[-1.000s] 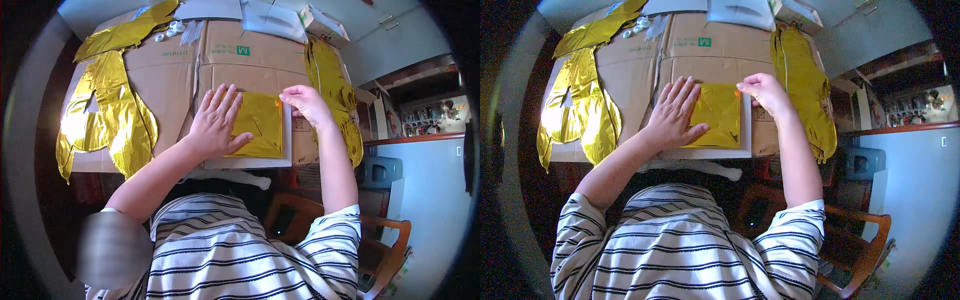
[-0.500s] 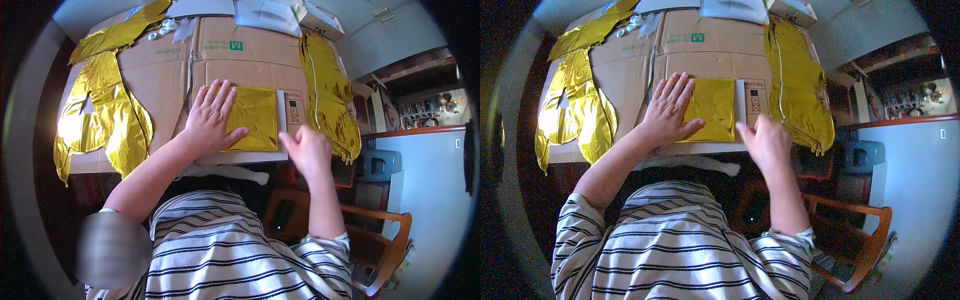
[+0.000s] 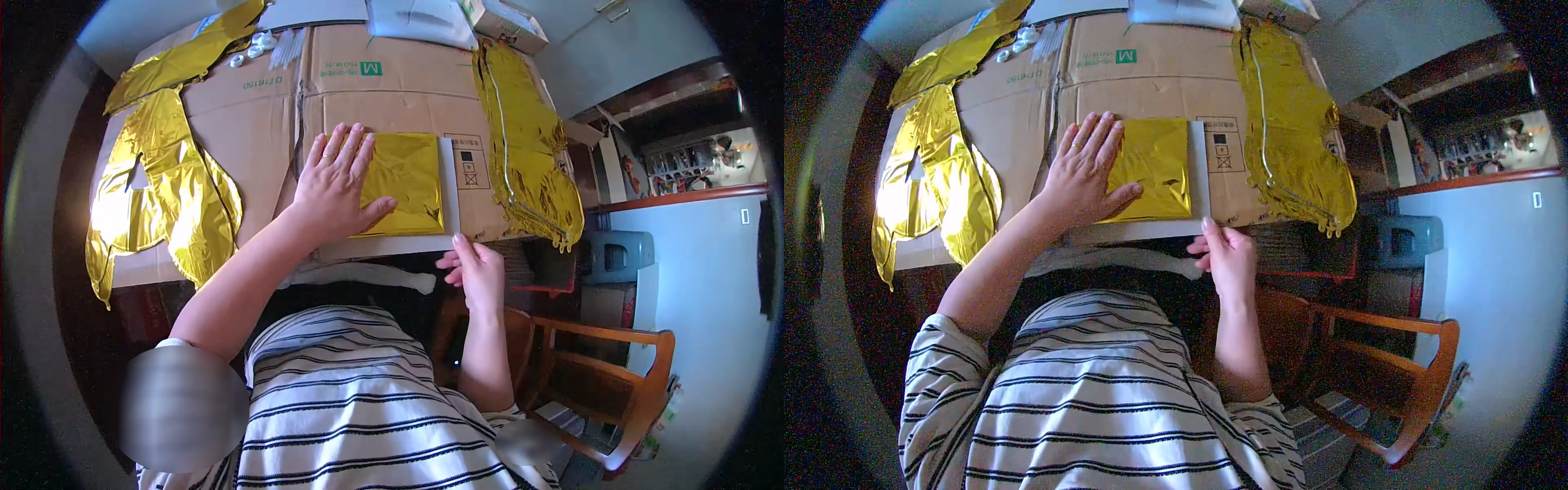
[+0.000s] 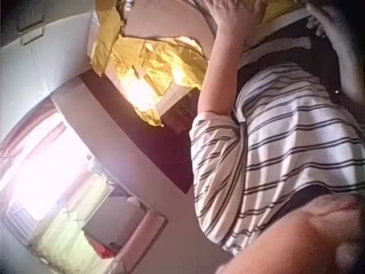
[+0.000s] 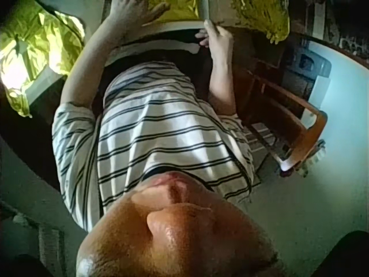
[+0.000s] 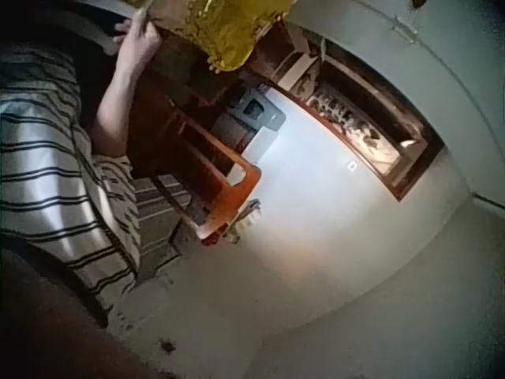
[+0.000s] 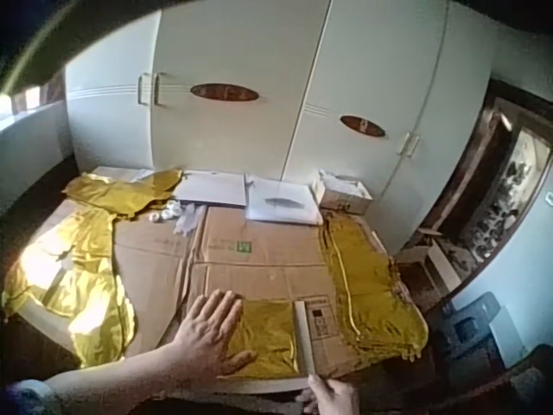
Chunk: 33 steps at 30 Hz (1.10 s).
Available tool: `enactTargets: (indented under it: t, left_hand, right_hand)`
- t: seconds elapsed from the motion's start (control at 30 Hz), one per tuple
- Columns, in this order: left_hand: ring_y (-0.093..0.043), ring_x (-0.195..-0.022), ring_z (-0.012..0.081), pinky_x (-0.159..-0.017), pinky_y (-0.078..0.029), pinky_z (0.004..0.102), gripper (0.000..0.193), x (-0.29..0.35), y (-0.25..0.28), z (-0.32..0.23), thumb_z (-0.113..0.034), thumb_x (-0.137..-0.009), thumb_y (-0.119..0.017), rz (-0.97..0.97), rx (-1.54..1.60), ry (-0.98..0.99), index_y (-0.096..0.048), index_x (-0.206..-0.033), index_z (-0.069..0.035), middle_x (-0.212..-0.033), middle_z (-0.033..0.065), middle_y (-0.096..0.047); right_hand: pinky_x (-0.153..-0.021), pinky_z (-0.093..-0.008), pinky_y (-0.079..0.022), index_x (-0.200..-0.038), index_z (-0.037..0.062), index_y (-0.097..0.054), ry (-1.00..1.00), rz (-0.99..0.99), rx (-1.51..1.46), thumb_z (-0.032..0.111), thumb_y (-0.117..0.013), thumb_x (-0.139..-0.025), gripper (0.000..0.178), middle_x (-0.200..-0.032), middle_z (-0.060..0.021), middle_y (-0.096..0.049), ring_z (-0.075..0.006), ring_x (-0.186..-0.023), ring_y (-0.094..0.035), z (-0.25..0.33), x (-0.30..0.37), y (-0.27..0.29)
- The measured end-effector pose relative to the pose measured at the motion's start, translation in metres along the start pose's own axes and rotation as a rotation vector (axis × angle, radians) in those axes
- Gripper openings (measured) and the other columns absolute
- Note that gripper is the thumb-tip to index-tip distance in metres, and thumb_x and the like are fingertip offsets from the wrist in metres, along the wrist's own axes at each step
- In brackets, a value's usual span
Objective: Folding and organizing gold-colored foil balloons on a cardboard surface.
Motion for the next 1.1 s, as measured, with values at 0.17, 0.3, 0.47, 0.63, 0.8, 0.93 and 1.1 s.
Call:
enactTargets:
  t: [0.17, 0.3, 0.47, 0.63, 0.8, 0.93, 1.1]
  left_hand:
    - [-0.025, -0.151, 0.0418, -0.122, -0.017, 0.0544, 0.095, -0.001, 0.001, 0.0, -0.065, -0.092, -0.054, 0.003, -0.005, 0.0, -0.031, -0.153, 0.004, -0.16, 0.0252, -0.031]
    - [-0.025, -0.15, 0.0419, -0.122, -0.017, 0.0546, 0.096, 0.001, 0.002, 0.0, -0.065, -0.091, -0.055, -0.004, 0.018, -0.002, -0.032, -0.153, 0.004, -0.16, 0.0254, -0.031]
    - [-0.021, -0.153, 0.0388, -0.124, -0.013, 0.0506, 0.097, -0.001, -0.002, 0.001, -0.071, -0.094, -0.041, 0.063, -0.038, 0.017, -0.029, -0.155, 0.004, -0.162, 0.0235, -0.028]
    - [-0.023, -0.151, 0.0401, -0.123, -0.016, 0.0536, 0.097, -0.002, 0.0, 0.001, -0.068, -0.092, -0.051, 0.028, -0.01, 0.021, -0.031, -0.154, 0.003, -0.161, 0.0239, -0.03]
    - [-0.022, -0.152, 0.0399, -0.123, -0.015, 0.0531, 0.097, -0.001, -0.001, 0.0, -0.069, -0.092, -0.05, 0.031, -0.009, 0.024, -0.031, -0.154, 0.004, -0.161, 0.024, -0.029]
    - [-0.021, -0.153, 0.0394, -0.124, -0.013, 0.0518, 0.097, 0.001, -0.002, 0.002, -0.07, -0.094, -0.043, 0.044, -0.015, 0.032, -0.029, -0.155, 0.005, -0.162, 0.024, -0.028]
    - [-0.02, -0.153, 0.0393, -0.124, -0.013, 0.0513, 0.096, 0.002, -0.001, 0.002, -0.068, -0.094, -0.045, 0.045, -0.03, 0.034, -0.028, -0.155, 0.005, -0.162, 0.0242, -0.028]
  right_hand:
    - [-0.048, -0.0221, -0.045, -0.094, -0.0003, -0.07, -0.041, 0.042, -0.165, 0.04, -0.068, -0.097, 0.04, -0.079, -0.0106, -0.074, -0.0079, -0.049, -0.057, -0.01, 0.0, -0.005]
    - [-0.049, -0.0221, -0.047, -0.097, -0.0007, -0.07, 0.053, -0.074, -0.111, 0.029, -0.067, -0.098, 0.03, -0.079, -0.01, -0.074, -0.0086, -0.052, -0.06, 0.009, 0.013, -0.002]
    - [-0.054, -0.025, -0.052, -0.104, -0.0013, -0.063, 0.233, -0.171, -0.201, 0.017, -0.064, -0.099, 0.019, -0.078, -0.0124, -0.071, -0.0147, -0.059, -0.067, 0.036, 0.013, 0.006]
    - [-0.053, -0.0275, -0.054, -0.108, -0.0027, -0.058, 0.11, -0.108, -0.347, 0.014, -0.061, -0.099, 0.019, -0.078, -0.0141, -0.07, -0.0188, -0.06, -0.069, 0.027, -0.002, 0.017]
    - [-0.052, -0.028, -0.055, -0.11, -0.0024, -0.058, 0.141, -0.209, -0.339, 0.015, -0.064, -0.098, 0.022, -0.077, -0.014, -0.069, -0.0188, -0.058, -0.068, 0.019, -0.001, 0.075]
    - [-0.055, -0.029, -0.055, -0.112, -0.0012, -0.058, 0.331, -0.321, -0.286, 0.016, -0.065, -0.098, 0.023, -0.077, -0.0138, -0.069, -0.0188, -0.059, -0.067, 0.038, 0.021, 0.153]
    - [-0.069, -0.0319, -0.059, -0.123, -0.004, -0.05, 0.485, -0.53, -0.334, 0.017, -0.063, -0.1, 0.034, -0.099, -0.019, -0.069, -0.0237, -0.081, -0.072, 0.068, 0.003, 0.22]
Point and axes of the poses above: each hand's wrist, its own x-axis away from the middle knuckle, its own y-axis out of the back of the hand, z = x × y, the point moved 10 cm from there along -x, towards the middle knuckle
